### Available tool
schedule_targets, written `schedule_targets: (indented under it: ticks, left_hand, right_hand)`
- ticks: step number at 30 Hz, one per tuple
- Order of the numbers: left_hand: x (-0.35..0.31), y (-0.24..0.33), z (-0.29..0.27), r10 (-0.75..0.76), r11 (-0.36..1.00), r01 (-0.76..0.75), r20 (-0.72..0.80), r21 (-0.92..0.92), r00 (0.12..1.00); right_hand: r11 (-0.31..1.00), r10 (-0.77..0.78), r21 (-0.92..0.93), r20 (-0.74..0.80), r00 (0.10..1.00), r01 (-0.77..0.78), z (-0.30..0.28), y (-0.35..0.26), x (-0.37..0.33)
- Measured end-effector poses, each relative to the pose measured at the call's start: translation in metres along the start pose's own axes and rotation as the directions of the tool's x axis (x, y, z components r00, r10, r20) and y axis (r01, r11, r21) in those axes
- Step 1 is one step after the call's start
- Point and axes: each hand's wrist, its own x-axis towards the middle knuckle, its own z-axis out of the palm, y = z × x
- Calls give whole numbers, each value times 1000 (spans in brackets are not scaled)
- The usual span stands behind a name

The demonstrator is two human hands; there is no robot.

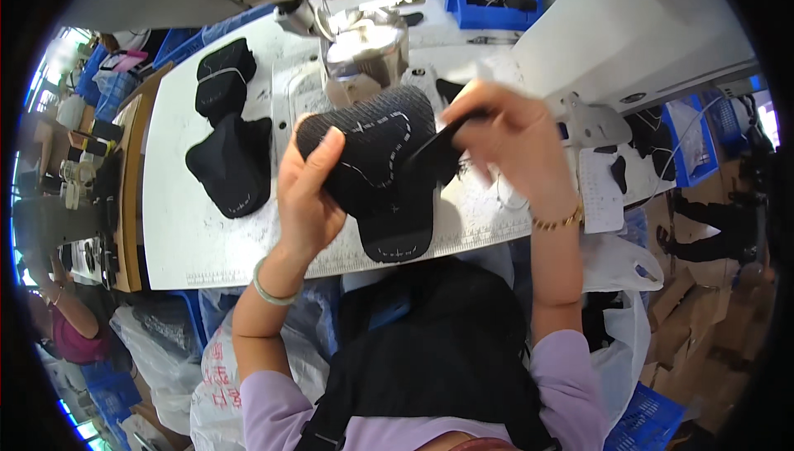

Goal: The person operates a sewing machine to stitch black fabric parts, likely shoe components, in a factory setting. They repeatedly guide the fabric under the needle, sew along edges, and trim excess thread with scissors before moving to the next piece.

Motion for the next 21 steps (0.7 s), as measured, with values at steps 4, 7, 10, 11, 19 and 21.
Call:
schedule_targets:
  ticks: [4,7,10,11,19,21]
  left_hand:
    - [6,-8,9,0,1000,0,58,4,998]
    - [9,-11,11,-163,966,169,43,-196,986]
    - [6,-8,12,-84,992,74,103,104,991]
    - [7,-9,8,-112,992,106,104,67,988]
    - [10,-15,2,-57,983,46,58,176,997]
    - [10,-15,1,-42,977,30,51,212,998]
  right_hand:
    - [955,-219,-242,-193,956,170,40,11,-7]
    - [909,-316,-363,-275,908,206,45,19,-5]
    - [920,-314,-332,-309,898,208,48,20,0]
    - [907,-317,-371,-288,904,199,47,20,3]
    - [949,-297,-207,-344,891,236,51,34,7]
    - [952,-293,-186,-339,894,242,50,34,10]
